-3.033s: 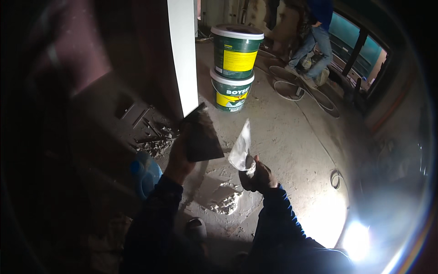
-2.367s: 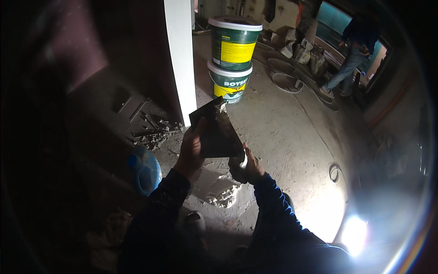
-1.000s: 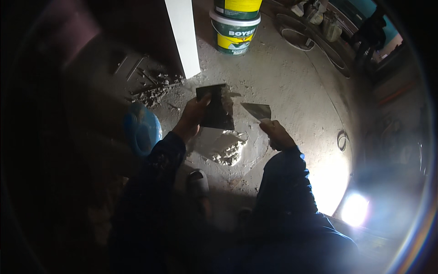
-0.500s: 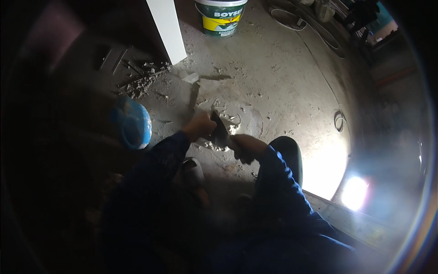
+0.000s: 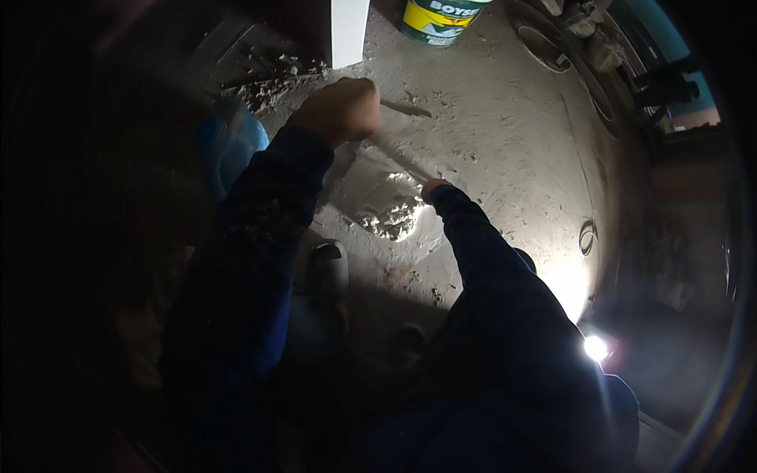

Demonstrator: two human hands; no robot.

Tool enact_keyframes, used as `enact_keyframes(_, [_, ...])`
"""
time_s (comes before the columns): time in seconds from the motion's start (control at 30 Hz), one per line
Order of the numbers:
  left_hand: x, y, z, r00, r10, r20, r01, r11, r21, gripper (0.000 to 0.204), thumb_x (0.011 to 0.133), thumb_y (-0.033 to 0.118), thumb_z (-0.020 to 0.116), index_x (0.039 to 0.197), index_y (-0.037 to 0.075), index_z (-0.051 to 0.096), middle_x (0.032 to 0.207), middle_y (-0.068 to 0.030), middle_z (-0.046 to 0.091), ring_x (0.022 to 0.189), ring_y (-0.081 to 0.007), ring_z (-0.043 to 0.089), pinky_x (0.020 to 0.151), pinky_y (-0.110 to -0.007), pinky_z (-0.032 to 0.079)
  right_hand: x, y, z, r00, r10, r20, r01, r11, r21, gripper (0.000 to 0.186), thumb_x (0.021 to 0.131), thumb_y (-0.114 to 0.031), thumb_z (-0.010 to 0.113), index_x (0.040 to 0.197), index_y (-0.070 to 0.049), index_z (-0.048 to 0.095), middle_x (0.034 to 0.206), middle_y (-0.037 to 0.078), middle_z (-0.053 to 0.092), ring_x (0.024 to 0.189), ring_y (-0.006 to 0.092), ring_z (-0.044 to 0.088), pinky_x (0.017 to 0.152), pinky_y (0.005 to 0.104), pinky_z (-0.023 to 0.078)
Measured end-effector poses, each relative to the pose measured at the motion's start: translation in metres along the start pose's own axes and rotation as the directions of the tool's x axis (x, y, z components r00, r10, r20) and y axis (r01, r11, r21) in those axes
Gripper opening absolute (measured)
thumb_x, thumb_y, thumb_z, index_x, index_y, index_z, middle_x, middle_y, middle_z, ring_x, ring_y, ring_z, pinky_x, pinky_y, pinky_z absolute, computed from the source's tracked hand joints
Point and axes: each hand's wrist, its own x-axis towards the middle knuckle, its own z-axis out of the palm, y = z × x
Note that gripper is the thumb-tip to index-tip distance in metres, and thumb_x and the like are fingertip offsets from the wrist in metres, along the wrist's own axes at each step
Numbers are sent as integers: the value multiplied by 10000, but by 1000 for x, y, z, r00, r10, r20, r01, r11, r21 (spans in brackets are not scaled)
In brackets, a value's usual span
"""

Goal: The person scoops dry cement powder from a bag onto the floor, pours water from a blue jug, and mixes the materials using a trowel and a hawk. The person then scrapes the mixed cement from the floor onto the hawk.

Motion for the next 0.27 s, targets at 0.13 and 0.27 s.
enact_keyframes(0.13, [-6,2,1,999,22,-39,-19,998,65,227,706,60,495,812,-103,612,860,-329,619,812,-427,649,724,-460,507,-9,-17,41,993,-76,-86,52,966,-254,374,882,-326,502,1097,-108,718,1164,145,673,1133,275,628,971,393,483])
enact_keyframes(0.27, [-4,-2,-8,998,-20,63,16,998,69,286,716,81,512,910,-91,634,915,-313,643,853,-420,661,754,-458,514,-52,-23,5,973,72,221,-125,964,236,350,925,-256,502,1042,8,700,1121,211,674,997,294,691,870,452,541])
